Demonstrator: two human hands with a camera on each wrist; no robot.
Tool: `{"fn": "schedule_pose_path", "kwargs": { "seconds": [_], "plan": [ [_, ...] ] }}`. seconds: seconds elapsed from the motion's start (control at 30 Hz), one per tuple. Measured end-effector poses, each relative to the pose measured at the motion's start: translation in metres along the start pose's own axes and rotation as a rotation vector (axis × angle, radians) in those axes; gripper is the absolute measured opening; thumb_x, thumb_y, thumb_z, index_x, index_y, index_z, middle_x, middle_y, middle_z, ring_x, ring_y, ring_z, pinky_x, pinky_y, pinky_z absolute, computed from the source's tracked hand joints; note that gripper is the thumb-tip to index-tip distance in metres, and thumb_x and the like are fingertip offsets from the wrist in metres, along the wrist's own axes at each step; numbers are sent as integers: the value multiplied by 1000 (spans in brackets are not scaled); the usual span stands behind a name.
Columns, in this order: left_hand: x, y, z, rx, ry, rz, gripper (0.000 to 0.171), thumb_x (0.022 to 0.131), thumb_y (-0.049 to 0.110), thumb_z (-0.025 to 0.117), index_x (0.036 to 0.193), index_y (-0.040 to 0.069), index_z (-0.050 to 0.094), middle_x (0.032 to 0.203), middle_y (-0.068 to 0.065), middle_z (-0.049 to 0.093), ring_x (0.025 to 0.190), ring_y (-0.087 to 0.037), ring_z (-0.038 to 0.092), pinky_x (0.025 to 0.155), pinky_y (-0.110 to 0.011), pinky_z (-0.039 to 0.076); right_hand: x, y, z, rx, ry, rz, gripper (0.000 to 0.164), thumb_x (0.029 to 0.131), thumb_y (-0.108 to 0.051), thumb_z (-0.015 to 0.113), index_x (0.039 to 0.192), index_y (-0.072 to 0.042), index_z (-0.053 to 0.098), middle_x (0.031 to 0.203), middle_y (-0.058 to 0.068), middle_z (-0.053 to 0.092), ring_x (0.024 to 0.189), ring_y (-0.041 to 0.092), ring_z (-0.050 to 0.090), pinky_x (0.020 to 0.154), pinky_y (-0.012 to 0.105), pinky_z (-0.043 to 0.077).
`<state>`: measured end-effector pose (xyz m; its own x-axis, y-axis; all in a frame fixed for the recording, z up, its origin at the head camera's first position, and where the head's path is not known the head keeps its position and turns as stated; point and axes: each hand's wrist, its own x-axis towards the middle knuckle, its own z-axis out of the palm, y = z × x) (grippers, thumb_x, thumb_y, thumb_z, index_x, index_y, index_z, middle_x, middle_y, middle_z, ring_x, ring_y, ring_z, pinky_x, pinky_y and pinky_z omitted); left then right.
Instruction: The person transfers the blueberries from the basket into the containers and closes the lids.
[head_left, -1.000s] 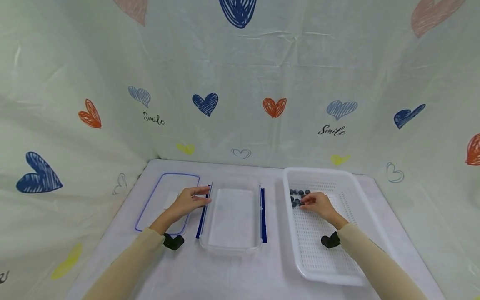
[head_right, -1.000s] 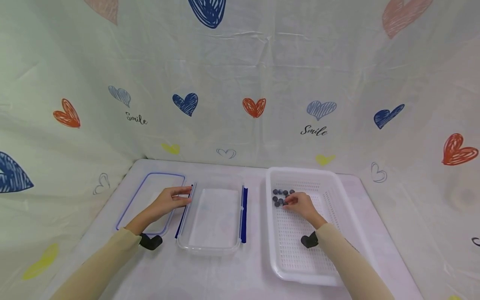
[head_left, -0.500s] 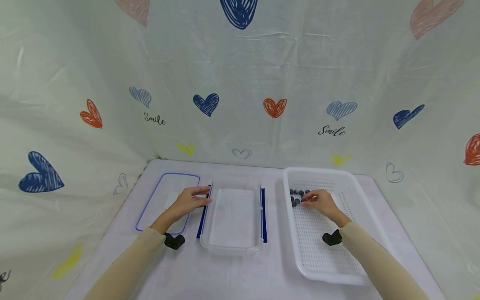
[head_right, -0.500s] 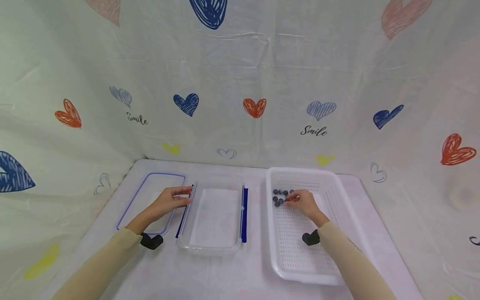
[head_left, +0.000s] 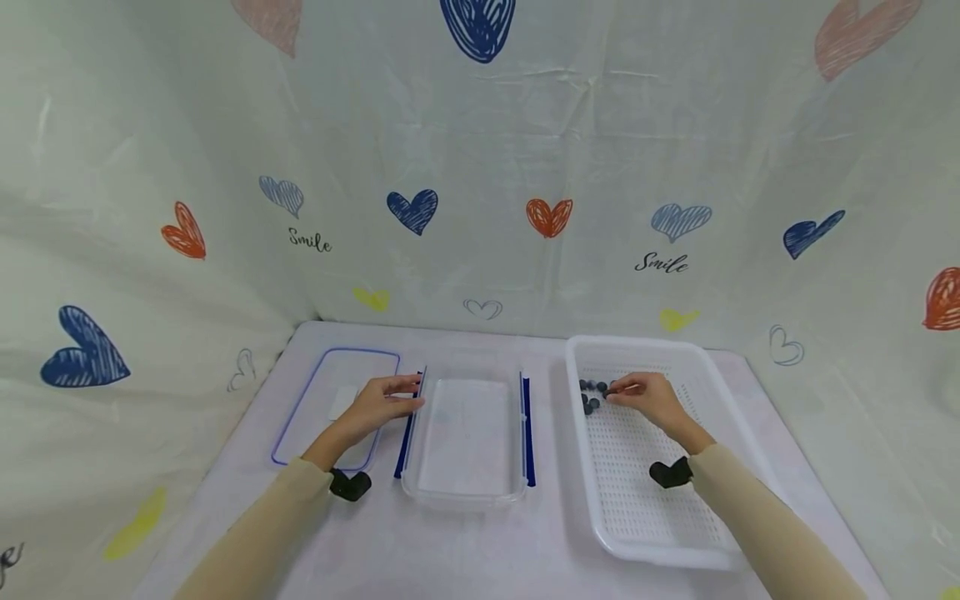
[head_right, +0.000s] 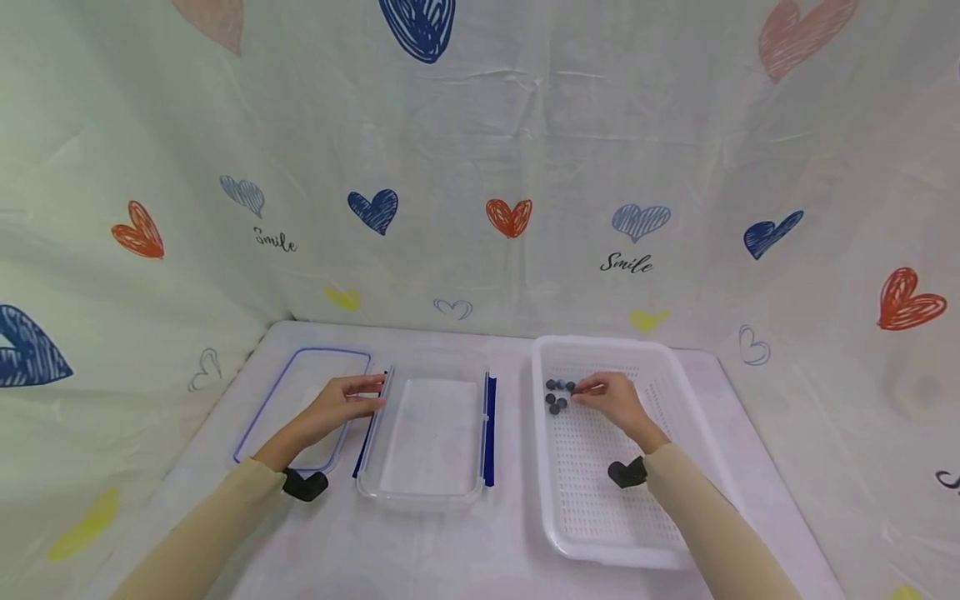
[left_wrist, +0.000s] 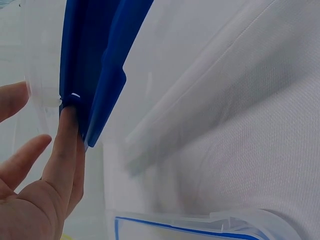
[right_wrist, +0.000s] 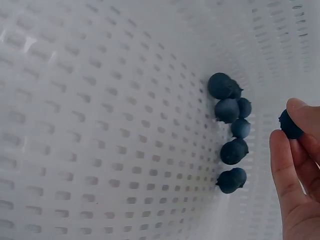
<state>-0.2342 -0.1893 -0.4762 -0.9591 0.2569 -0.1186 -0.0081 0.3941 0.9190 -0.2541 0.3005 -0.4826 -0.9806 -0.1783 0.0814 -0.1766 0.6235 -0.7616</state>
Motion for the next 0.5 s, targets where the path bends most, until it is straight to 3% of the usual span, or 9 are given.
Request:
{"fn": "schedule_pose_path", "kwargs": {
  "seconds": [0.27, 0.5],
  "plan": [
    [1, -4, 2, 7, 17, -24, 58, 93, 24, 74, 142, 3, 54, 133, -20, 60, 111, -32, 63, 91, -40, 56, -1, -21, -10, 41, 11, -9, 28, 87, -14, 80, 105, 6, 73, 100, 17, 72, 87, 20, 69, 77, 33, 57],
    [0, -4, 1, 7, 14, 1, 58, 94, 23, 72, 143, 1, 52, 134, -21, 58, 114, -35, 61, 93, -42, 55, 1, -40, -18, 80, 16, -18, 29, 87, -12, 79, 107, 7, 71, 99, 17, 73, 84, 12, 68, 76, 27, 57]
  ]
}}
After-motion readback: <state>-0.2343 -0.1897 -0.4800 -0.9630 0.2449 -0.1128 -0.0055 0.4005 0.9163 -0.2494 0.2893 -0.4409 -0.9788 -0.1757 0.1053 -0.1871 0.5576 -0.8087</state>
